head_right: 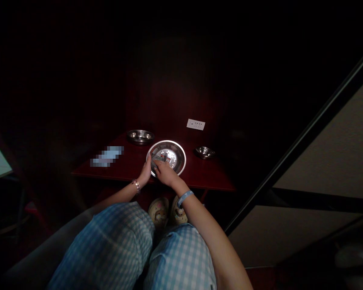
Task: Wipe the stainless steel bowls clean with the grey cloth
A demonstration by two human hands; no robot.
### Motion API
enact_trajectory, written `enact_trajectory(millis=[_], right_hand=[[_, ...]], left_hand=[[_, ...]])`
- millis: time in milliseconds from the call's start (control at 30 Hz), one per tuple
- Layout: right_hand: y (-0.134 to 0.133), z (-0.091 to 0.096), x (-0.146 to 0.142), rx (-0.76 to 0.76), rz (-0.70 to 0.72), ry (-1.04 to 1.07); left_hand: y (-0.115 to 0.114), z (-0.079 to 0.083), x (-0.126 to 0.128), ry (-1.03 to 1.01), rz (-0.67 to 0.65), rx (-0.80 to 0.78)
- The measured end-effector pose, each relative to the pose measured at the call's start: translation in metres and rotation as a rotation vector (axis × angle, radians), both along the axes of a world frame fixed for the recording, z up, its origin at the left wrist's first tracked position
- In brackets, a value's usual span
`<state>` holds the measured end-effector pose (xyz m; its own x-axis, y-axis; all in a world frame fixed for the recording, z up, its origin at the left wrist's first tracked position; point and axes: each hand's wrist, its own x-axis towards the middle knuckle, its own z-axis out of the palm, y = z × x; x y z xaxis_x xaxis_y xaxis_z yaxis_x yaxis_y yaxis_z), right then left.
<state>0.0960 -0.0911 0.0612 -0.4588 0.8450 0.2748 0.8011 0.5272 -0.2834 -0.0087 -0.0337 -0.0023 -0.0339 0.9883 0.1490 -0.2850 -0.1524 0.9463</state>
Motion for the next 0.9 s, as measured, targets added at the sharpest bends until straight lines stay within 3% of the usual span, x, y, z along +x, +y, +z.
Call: enact_trajectory(millis=[200, 333, 900], right_hand=[[-0.024, 0.027, 0.0, -0.093, -0.252, -0.185], [-0.034, 0.038, -0.004, -0.053, -0.329, -0.301], [-0.031, 0.029, -0.003, -0.055, -0.293, -0.148]], left_hand=[[0.004, -0.001, 0.002, -0.013, 0.069, -0.095], [0.004, -0.001, 0.003, -0.016, 0.086, -0.086], [-0.004, 0.004, -0.001, 0.023, 0.033, -0.081]])
